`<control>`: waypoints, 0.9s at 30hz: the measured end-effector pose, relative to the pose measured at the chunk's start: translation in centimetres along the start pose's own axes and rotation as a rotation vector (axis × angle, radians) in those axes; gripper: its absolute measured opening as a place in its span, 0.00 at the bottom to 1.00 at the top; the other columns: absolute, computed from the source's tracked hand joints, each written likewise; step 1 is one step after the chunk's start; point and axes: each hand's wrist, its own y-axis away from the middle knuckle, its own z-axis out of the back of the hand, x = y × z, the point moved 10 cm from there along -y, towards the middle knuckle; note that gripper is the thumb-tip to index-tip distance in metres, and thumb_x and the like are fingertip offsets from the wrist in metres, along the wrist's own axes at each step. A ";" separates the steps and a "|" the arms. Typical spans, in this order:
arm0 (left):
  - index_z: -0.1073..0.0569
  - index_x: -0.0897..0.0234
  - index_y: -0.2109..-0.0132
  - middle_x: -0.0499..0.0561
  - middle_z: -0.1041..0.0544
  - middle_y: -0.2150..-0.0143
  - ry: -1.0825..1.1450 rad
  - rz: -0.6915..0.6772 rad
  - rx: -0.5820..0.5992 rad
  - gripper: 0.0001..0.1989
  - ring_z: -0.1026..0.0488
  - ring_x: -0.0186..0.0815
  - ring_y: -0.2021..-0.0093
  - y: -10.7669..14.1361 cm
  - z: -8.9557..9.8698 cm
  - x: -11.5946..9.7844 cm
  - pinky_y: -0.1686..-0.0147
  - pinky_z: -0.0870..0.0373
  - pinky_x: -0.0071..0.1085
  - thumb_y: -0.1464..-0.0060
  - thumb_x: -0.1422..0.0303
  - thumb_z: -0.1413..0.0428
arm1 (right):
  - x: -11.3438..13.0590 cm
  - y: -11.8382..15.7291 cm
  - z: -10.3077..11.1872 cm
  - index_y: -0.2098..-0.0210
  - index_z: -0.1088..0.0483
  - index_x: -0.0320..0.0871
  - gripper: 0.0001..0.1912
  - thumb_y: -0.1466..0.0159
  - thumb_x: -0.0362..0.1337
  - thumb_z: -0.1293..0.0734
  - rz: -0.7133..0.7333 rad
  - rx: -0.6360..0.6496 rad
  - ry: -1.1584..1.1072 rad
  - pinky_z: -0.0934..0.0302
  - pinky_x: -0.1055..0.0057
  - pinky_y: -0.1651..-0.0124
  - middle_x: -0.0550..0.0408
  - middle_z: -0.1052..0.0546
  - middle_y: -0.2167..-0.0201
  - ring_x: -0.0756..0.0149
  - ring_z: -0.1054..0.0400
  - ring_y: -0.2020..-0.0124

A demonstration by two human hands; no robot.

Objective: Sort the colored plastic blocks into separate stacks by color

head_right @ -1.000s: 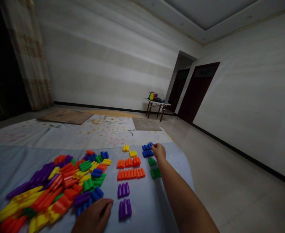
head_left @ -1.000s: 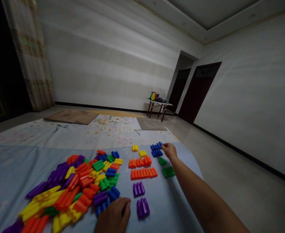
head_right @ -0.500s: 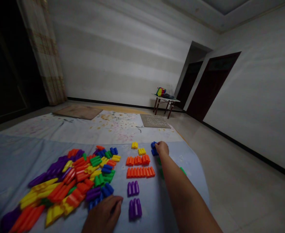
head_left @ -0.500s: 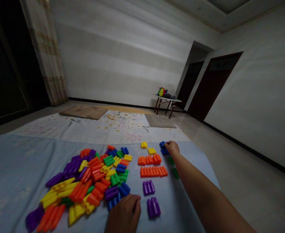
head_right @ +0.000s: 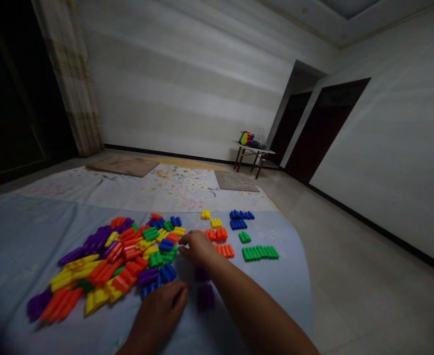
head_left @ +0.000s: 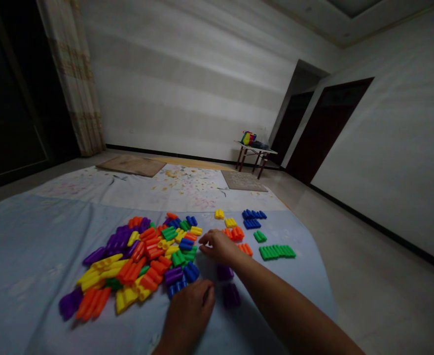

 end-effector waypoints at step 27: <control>0.27 0.56 0.59 0.47 0.22 0.59 0.014 0.012 0.030 0.14 0.27 0.33 0.58 -0.5 -0.1 0.5 0.62 0.38 0.27 0.43 0.64 0.57 | -6.5 9.5 5.2 0.72 0.27 0.40 0.09 0.44 0.39 0.35 -0.335 -0.474 -0.380 0.44 0.76 0.71 0.57 0.27 0.77 0.70 0.35 0.74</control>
